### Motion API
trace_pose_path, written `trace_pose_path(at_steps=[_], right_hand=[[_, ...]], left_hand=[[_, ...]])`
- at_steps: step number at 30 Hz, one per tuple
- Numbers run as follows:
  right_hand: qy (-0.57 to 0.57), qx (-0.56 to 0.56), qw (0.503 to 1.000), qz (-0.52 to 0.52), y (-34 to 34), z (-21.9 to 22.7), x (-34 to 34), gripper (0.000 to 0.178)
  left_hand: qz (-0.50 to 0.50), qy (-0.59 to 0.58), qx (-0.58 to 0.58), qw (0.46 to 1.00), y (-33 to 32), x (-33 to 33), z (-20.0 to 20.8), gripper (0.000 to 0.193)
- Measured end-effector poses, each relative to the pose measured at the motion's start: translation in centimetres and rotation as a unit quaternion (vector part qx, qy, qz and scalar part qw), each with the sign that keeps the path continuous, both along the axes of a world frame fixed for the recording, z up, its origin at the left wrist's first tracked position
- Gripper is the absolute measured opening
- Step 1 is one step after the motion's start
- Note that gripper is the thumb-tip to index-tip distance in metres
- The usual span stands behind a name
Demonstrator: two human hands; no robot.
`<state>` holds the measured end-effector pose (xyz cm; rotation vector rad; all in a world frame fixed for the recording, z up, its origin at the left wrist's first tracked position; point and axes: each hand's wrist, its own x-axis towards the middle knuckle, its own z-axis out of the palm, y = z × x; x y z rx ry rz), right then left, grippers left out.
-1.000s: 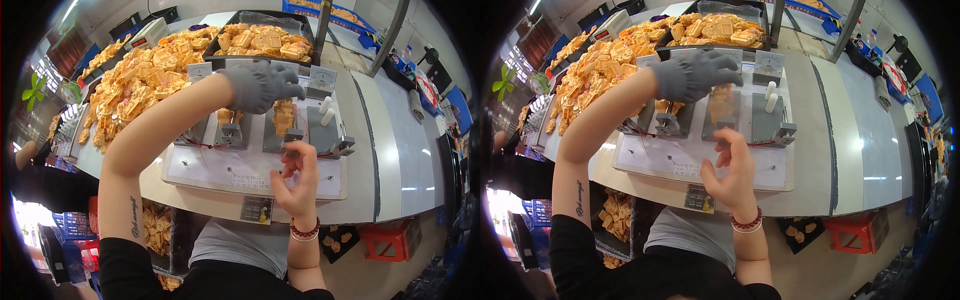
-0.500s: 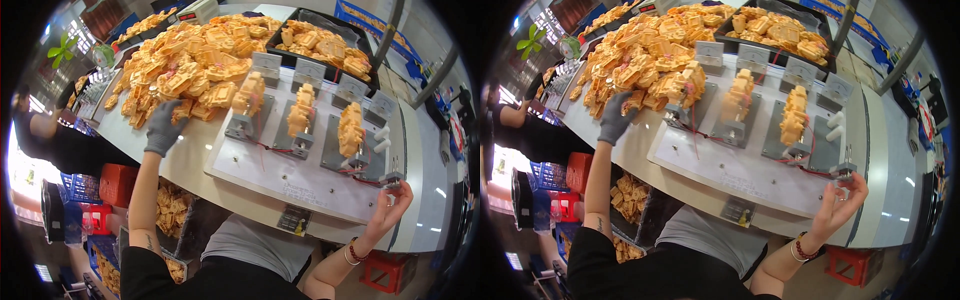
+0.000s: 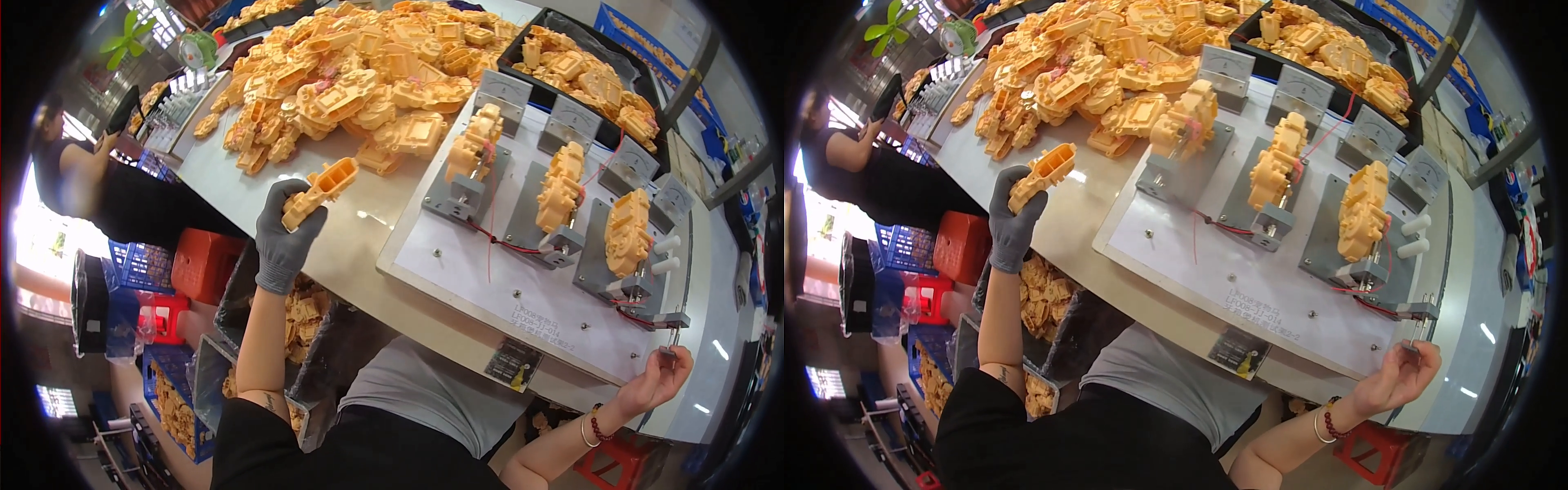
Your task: The person assembles or tests plastic toy tank components by hand using a specialized fixture on a factory production line.
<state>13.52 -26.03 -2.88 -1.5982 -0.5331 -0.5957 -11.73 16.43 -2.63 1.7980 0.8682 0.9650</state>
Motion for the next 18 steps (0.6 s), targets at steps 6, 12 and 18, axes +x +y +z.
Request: trace_pose_path(at_steps=[6,12,18], right_hand=[[0.015,0.009,1.0,0.005,-0.2,0.0,0.4,0.028],[0.029,0.013,0.994,0.108,-0.3,0.3,0.2,0.031],[0.052,0.01,0.994,0.1,2.1,1.1,-0.5,0.038]], left_hand=[[-0.019,-0.014,0.109,0.994,-3.3,0.6,3.0,0.037],[-0.134,-0.062,0.234,0.961,-5.2,3.0,5.6,0.047],[-0.234,-0.127,0.499,0.825,-9.0,11.1,14.4,0.05]])
